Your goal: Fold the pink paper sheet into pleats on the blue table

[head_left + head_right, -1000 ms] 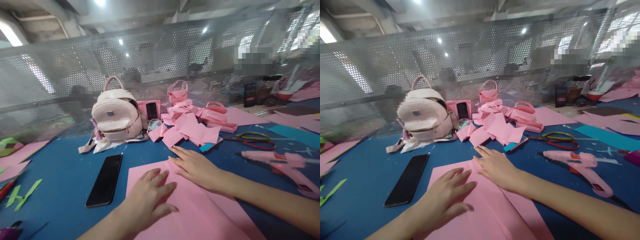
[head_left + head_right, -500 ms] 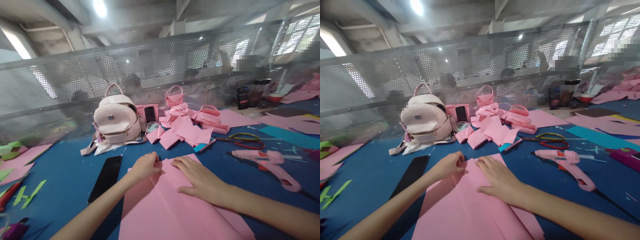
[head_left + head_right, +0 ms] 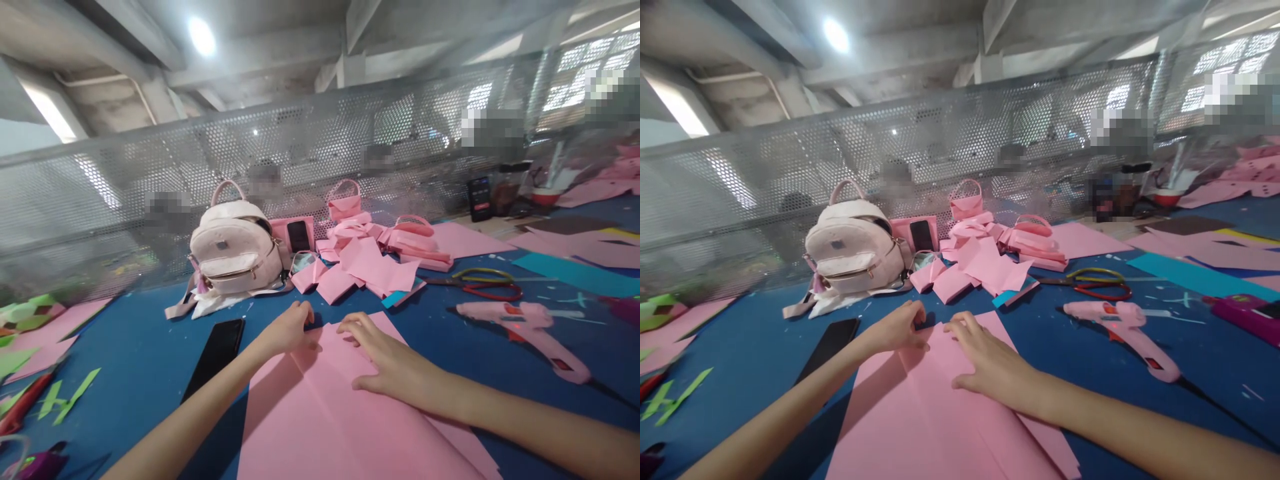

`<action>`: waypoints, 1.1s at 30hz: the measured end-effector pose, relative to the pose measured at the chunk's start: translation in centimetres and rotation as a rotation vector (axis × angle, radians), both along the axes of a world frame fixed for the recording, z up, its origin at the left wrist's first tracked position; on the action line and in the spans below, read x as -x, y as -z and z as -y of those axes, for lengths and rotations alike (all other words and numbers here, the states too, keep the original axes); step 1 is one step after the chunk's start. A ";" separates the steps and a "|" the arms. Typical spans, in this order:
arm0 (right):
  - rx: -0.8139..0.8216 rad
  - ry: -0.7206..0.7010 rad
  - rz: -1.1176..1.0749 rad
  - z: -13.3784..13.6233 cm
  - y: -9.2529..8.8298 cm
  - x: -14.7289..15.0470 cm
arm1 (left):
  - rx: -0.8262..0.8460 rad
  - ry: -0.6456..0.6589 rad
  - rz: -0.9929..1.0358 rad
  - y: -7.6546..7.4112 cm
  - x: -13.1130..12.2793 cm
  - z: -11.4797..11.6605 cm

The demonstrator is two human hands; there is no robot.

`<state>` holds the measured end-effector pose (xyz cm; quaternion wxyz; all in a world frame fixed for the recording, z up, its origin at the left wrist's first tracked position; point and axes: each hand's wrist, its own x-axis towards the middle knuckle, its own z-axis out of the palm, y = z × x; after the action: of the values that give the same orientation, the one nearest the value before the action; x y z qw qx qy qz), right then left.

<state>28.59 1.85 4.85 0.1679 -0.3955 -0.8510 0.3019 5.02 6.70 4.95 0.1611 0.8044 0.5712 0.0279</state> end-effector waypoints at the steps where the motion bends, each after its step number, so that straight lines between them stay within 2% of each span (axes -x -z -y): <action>1: 0.013 -0.005 -0.010 0.0 -0.1 0.0 | -0.006 -0.003 -0.005 -0.1 0.0 0.3; 6: 0.028 -0.027 -0.090 0.1 0.5 -0.3 | 0.061 0.001 -0.052 -0.6 0.3 1.6; 12: 0.084 -0.041 -0.191 -0.2 1.9 -0.6 | 0.160 -0.013 -0.014 -0.6 1.1 1.5; 18: 0.055 -0.046 -0.229 -0.3 2.7 -1.0 | 0.207 -0.001 0.216 0.2 1.8 1.5; 26: 0.167 -0.017 -0.254 0.0 1.8 -0.6 | 0.285 -0.112 0.577 0.2 1.3 3.3; 33: 0.170 -0.006 -0.238 0.0 1.7 -0.3 | 0.265 -0.188 0.679 0.6 1.1 4.3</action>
<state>28.84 1.81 3.19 0.2326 -0.3671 -0.7978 0.4180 3.93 2.43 4.33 0.4406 0.6657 0.5552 0.2336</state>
